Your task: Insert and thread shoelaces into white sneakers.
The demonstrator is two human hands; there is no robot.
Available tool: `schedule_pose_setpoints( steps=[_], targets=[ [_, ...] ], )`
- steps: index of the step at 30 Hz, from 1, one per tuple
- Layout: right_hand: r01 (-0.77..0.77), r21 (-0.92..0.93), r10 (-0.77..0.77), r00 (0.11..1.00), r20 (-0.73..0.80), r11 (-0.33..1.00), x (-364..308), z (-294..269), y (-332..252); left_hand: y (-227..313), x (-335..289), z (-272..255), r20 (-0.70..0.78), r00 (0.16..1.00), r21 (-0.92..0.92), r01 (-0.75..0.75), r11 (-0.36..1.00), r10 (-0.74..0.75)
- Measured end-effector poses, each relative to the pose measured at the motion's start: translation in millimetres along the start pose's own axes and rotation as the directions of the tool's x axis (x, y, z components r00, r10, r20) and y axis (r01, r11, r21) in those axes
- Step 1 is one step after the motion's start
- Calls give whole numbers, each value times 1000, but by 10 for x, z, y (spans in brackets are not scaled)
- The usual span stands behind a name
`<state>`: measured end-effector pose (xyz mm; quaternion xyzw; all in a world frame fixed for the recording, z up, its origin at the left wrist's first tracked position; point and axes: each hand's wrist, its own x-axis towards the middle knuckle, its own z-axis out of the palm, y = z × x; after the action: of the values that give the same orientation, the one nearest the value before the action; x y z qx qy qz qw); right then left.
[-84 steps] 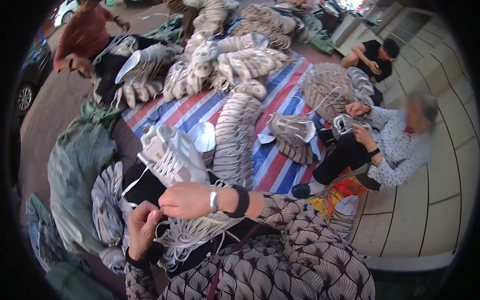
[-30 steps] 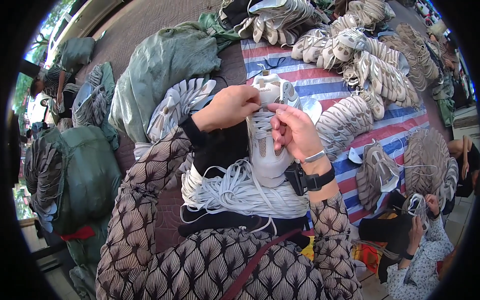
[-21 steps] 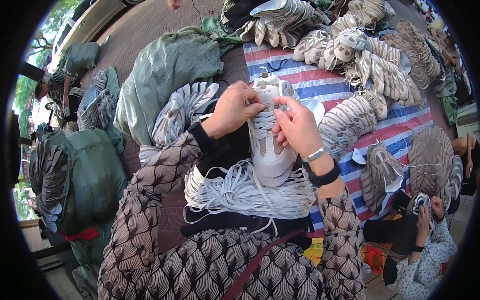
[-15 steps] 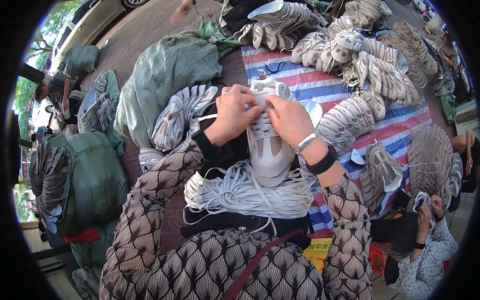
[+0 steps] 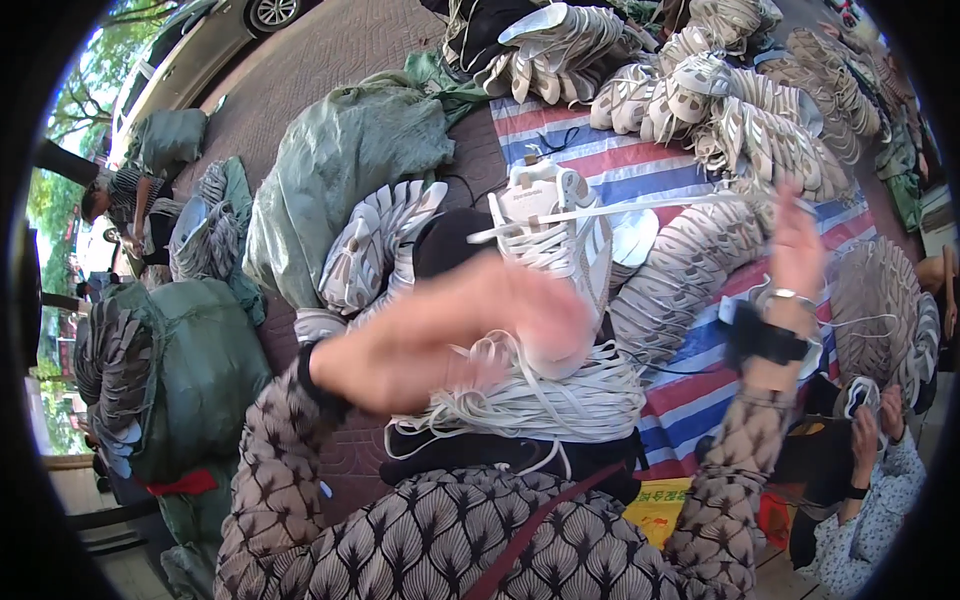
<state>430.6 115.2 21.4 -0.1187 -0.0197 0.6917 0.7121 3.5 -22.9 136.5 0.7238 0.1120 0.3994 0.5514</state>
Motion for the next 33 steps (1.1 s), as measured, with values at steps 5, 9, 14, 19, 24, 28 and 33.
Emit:
schedule_pose_setpoints(
  steps=[5, 9, 14, 19, 24, 28, 33],
  targets=[
    [238, -961, -644, 759, 93, 142, -282, -462, -1030, 448, 63, 507, 177, 944, -465, -168, 869, 277],
    [15, -953, -483, 859, 167, -303, -509, -674, -918, 599, 115, 548, 217, 971, -443, 8, 896, 98],
    [-98, -617, -207, 972, 107, -781, -589, -906, -427, 476, 320, 213, 122, 948, -553, -181, 814, 293],
    [247, -783, 0, 954, 301, -570, -536, -882, 543, 242, 293, 3, 293, 922, -444, -103, 890, 253],
    [565, -804, 295, 812, 503, -184, -493, 192, 1818, -704, 351, -878, -252, 956, 778, 293, 555, -151],
    [734, -623, 438, 670, 600, -269, -292, 526, 2228, -1593, 461, -1015, -168, 945, 783, 301, 544, -281],
    [789, -591, 524, 579, 625, -168, -110, 501, 2254, -1756, 509, -1211, 46, 942, 907, 101, 408, -333]
  ],
)
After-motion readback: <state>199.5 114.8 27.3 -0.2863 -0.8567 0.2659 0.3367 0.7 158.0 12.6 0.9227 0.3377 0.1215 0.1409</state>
